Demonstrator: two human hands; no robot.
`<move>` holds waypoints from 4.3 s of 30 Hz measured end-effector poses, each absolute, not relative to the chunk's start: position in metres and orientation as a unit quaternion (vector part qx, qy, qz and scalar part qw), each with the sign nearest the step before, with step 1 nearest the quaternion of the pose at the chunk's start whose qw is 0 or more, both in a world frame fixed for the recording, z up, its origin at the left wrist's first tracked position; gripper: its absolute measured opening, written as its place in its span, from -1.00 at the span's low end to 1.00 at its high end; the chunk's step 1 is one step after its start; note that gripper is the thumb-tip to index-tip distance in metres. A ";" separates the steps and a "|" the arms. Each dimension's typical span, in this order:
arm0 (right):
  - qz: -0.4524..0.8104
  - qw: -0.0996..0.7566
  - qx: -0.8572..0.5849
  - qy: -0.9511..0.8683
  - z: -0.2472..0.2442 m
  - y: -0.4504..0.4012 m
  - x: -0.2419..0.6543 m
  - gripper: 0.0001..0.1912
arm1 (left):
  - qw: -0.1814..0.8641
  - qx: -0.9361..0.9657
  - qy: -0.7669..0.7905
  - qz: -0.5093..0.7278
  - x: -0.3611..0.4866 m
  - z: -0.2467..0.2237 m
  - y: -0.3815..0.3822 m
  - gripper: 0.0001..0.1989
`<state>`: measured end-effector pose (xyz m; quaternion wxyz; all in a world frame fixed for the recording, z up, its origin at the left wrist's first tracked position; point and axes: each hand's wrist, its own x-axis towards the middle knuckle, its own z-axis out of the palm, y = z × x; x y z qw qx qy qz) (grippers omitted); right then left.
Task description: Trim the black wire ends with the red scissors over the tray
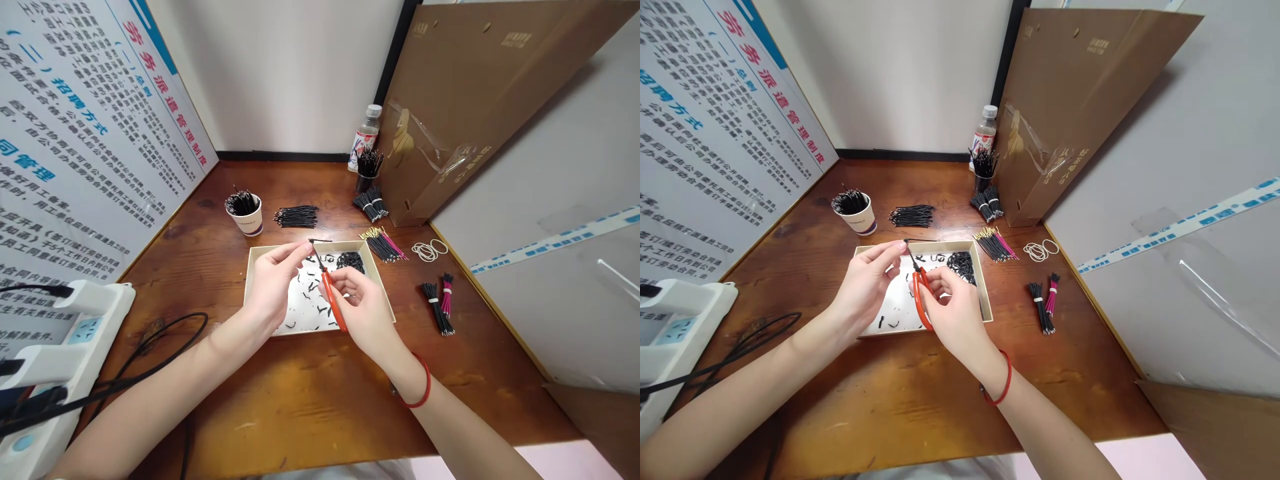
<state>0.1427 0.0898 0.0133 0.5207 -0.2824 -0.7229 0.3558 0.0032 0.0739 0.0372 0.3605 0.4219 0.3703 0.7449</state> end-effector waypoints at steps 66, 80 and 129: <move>0.315 0.507 -0.303 -0.743 0.017 0.089 0.151 -0.83 | 0.252 0.489 0.419 0.723 -0.003 0.037 0.075 -0.90; 0.281 0.497 -0.311 -0.760 0.015 0.093 0.155 -0.88 | 0.197 0.548 0.501 0.640 -0.014 0.046 0.074 -0.94; 0.338 0.461 -0.250 -0.782 0.028 0.117 0.150 -0.73 | 0.236 0.652 0.463 0.553 -0.012 0.039 0.069 -0.82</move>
